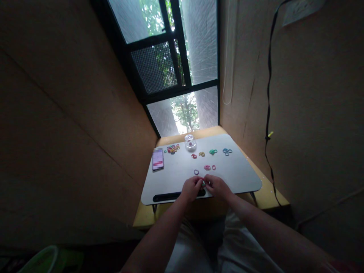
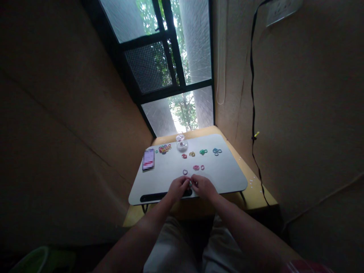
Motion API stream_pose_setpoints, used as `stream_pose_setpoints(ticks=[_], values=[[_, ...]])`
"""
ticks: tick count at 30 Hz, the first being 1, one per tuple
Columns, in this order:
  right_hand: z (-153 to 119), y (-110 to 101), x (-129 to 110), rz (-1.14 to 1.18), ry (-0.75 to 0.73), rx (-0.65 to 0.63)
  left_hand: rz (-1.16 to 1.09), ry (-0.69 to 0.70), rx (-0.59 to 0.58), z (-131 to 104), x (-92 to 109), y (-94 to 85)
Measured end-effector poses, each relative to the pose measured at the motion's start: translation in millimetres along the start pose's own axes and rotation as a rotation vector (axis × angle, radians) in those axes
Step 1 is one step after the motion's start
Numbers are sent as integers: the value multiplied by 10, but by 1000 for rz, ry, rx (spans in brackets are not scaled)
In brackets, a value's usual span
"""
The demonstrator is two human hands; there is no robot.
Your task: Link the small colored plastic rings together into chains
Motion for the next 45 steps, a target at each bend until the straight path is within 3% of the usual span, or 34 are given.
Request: stream_pose_setpoints(ticks=[9, 45], values=[[-4, 1, 2, 7, 13, 23, 25, -3, -23, 4, 5, -19], [-6, 16, 1, -15, 37, 31, 84, 28, 96, -39, -67, 51]])
Point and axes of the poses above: each hand's wrist, its own z-axis towards the middle knuckle, its own y-axis out of the palm, x = y × z, the point moved 1 cm from there along z, towards the middle knuckle
